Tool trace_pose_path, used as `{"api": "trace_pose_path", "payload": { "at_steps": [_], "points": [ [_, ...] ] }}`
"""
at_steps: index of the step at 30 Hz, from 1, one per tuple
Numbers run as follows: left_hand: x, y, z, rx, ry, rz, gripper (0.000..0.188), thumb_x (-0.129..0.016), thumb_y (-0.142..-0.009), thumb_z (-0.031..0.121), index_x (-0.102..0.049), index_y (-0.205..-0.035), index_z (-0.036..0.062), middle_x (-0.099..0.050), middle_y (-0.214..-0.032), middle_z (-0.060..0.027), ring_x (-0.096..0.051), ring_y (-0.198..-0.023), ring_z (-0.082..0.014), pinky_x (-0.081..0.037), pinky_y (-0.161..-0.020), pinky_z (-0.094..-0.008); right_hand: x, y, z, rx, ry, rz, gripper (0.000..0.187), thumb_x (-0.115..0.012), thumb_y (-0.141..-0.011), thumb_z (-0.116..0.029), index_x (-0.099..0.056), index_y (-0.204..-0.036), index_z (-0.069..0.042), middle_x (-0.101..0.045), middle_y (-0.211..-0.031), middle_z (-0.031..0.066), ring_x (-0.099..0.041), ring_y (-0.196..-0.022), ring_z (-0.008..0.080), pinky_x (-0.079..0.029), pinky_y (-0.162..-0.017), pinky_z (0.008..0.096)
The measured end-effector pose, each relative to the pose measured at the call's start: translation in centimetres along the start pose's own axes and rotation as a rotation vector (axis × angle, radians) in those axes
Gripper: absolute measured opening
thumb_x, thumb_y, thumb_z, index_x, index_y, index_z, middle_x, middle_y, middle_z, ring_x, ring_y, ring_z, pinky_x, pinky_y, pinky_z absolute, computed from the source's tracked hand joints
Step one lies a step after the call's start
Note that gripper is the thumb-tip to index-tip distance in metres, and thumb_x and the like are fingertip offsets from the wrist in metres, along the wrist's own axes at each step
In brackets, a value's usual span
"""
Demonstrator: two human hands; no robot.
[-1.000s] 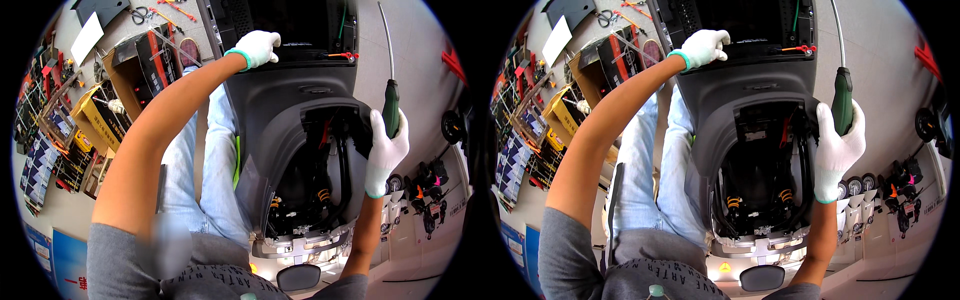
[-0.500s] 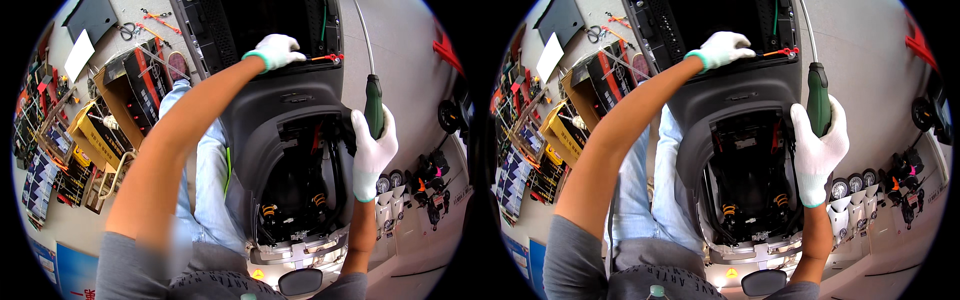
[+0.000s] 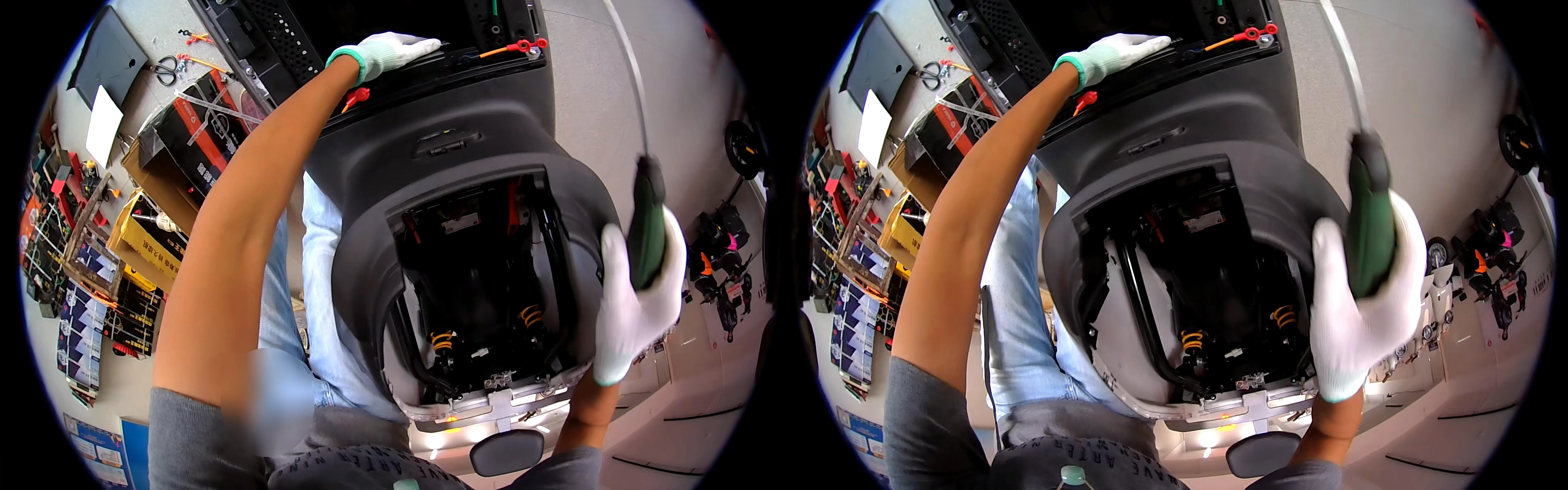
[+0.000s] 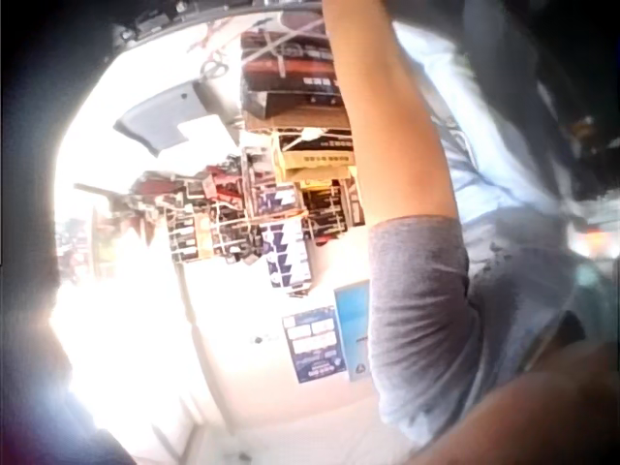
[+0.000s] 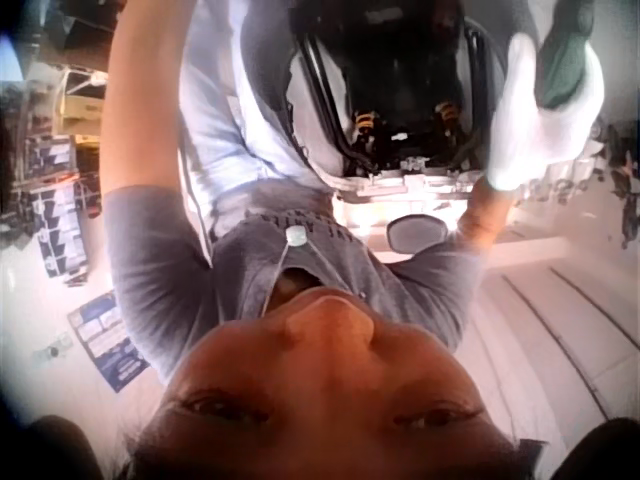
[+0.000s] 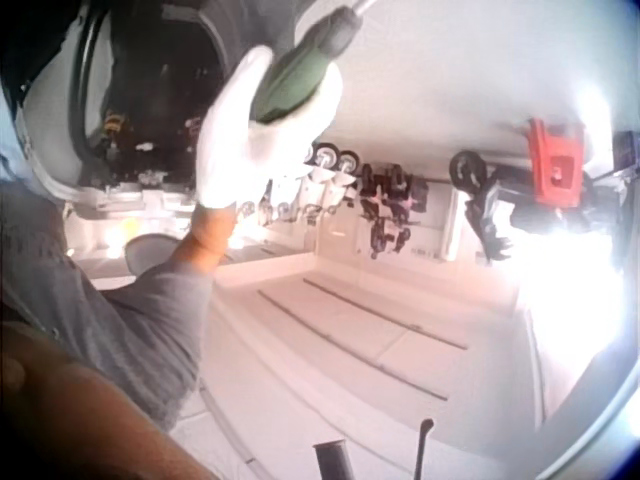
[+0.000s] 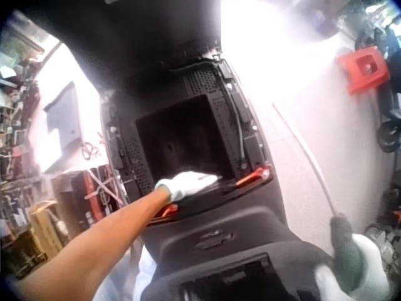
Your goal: The person uses a screwdriver to remove screws from a black plastic cover on a scooter. They then detach the cover, revealing the internal wiring and battery compartment, and set the cover aside.
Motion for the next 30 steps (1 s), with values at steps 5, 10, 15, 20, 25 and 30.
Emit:
{"api": "trace_pose_path", "payload": {
  "at_steps": [5, 10, 15, 20, 25, 30],
  "points": [
    [-0.3, 1.0, 0.9, 0.02, 0.023, -0.078, 0.068, -0.046, -0.086, 0.066, -0.056, -0.13, 0.0157, -0.059, -0.125, -0.0135, -0.052, -0.119, -0.0286, -0.037, -0.102, -0.0337, 0.4, 1.2, 1.6, -0.205, -0.046, 0.058, 0.042, -0.07, -0.079, -0.001, -0.056, -0.118, 0.004, -0.06, -0.098, 0.0047, -0.056, -0.086, 0.0109, -0.045, -0.083, 0.0239],
    [-2.2, 1.5, 0.4, 0.016, 0.1, 0.028, 0.06, -0.047, -0.087, 0.064, -0.059, -0.126, 0.0203, -0.064, -0.118, -0.0104, -0.058, -0.109, -0.0289, -0.042, -0.097, -0.0339, 0.3, 0.6, 1.6, -0.196, -0.038, 0.019, 0.052, -0.071, -0.076, 0.004, -0.051, -0.125, 0.003, -0.06, -0.097, 0.0066, -0.056, -0.084, 0.0115, -0.048, -0.079, 0.0246],
    [-2.4, 0.8, -0.1, -0.065, -0.022, 0.054, 0.055, -0.042, -0.091, 0.057, -0.061, -0.123, 0.0163, -0.063, -0.118, -0.0135, -0.058, -0.109, -0.0325, -0.043, -0.096, -0.0351, -0.1, -0.1, 1.7, -0.225, -0.044, 0.039, 0.054, -0.072, -0.075, 0.005, -0.051, -0.125, 0.003, -0.06, -0.097, 0.0069, -0.057, -0.083, 0.0119, -0.049, -0.077, 0.0249],
    [-1.9, -1.8, -0.4, -0.119, -0.156, -0.071, 0.058, -0.039, -0.093, 0.057, -0.055, -0.129, 0.0139, -0.059, -0.125, -0.0138, -0.054, -0.116, -0.0319, -0.04, -0.1, -0.0353, 0.0, 0.1, 1.7, -0.209, 0.031, 0.05, 0.045, -0.07, -0.08, -0.003, -0.055, -0.122, 0.004, -0.063, -0.104, 0.0073, -0.057, -0.092, 0.013, -0.045, -0.087, 0.0258],
    [-2.8, -4.5, -1.2, -0.12, -0.19, -0.001, 0.059, -0.033, -0.094, 0.055, -0.057, -0.125, 0.011, -0.062, -0.118, -0.0167, -0.056, -0.111, -0.0351, -0.042, -0.097, -0.0386, -0.1, 0.3, 1.4, -0.182, 0.049, 0.081, 0.045, -0.072, -0.079, -0.004, -0.057, -0.121, 0.003, -0.063, -0.105, 0.007, -0.058, -0.091, 0.0122, -0.046, -0.086, 0.0251],
    [-3.2, -5.6, -3.0, -0.196, -0.349, 0.07, 0.058, -0.032, -0.094, 0.053, -0.061, -0.119, 0.0102, -0.063, -0.113, -0.0167, -0.057, -0.107, -0.0359, -0.042, -0.094, -0.0396, -0.8, 0.4, 1.2, -0.194, 0.008, 0.126, 0.043, -0.071, -0.079, -0.001, -0.058, -0.12, 0.003, -0.064, -0.103, 0.0069, -0.059, -0.089, 0.0122, -0.048, -0.084, 0.0246]
  ]
}}
Point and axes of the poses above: each hand's wrist, its own y-axis away from the middle knuckle, its own x-axis out of the back of the hand, z = x × y, the point moved 1 cm from there along -y, towards the middle knuckle
